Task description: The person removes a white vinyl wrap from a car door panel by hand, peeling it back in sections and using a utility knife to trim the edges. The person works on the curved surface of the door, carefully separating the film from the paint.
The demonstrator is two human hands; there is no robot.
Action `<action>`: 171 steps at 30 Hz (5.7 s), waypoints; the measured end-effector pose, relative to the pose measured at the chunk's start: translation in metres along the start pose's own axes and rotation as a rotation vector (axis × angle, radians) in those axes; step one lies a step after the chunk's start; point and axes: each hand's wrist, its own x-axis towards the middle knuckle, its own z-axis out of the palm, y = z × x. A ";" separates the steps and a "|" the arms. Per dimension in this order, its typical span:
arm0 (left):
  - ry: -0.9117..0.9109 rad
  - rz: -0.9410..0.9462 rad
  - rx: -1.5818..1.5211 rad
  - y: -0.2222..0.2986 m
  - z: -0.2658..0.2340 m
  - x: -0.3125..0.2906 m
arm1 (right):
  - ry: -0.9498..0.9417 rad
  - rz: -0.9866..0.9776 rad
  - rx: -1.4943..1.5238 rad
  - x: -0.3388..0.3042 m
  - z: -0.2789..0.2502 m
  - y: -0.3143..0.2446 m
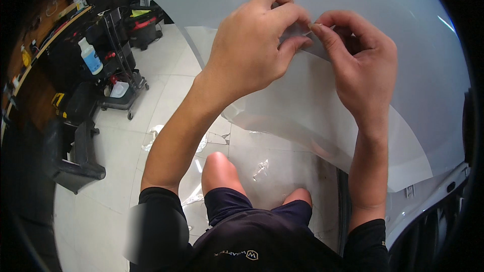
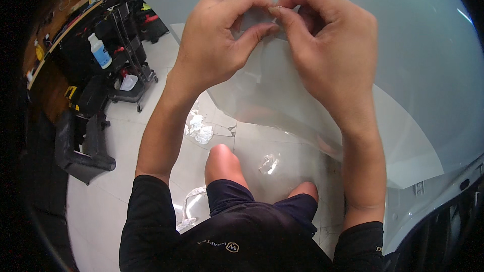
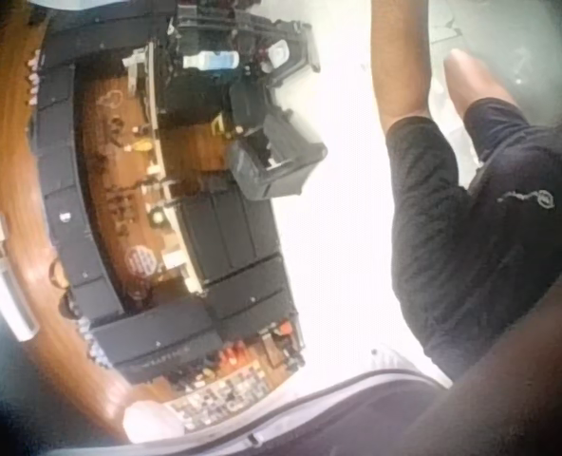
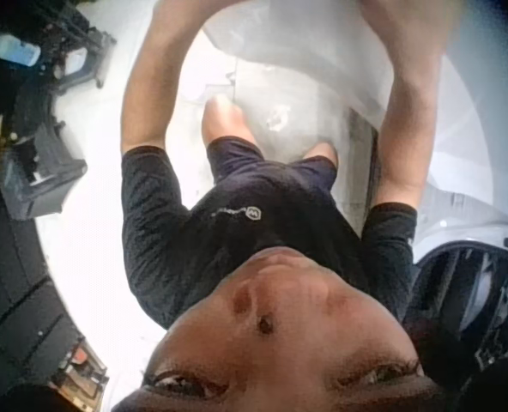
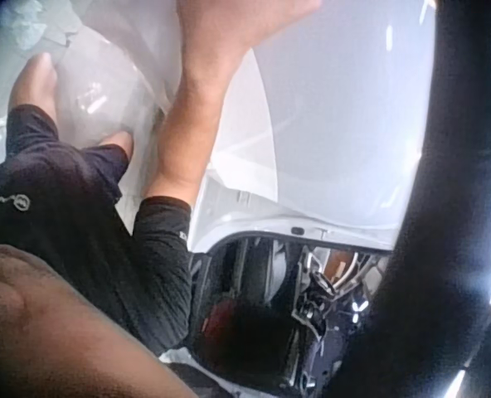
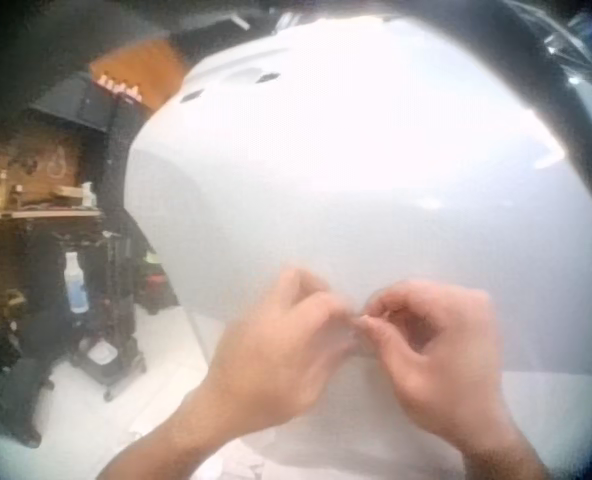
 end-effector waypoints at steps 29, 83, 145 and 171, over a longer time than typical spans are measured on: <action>0.113 -0.029 -0.110 0.003 -0.010 -0.001 | -0.033 -0.028 0.079 0.006 -0.009 -0.005; -0.386 -1.994 1.090 0.046 -0.129 -0.648 | -1.154 1.077 0.411 -0.355 0.085 0.076; -0.040 0.068 0.356 -0.076 -0.069 -0.047 | -0.631 0.435 0.778 -0.172 0.059 0.013; -0.418 0.364 0.673 -0.083 -0.092 -0.025 | -0.637 0.627 0.898 -0.210 0.041 0.027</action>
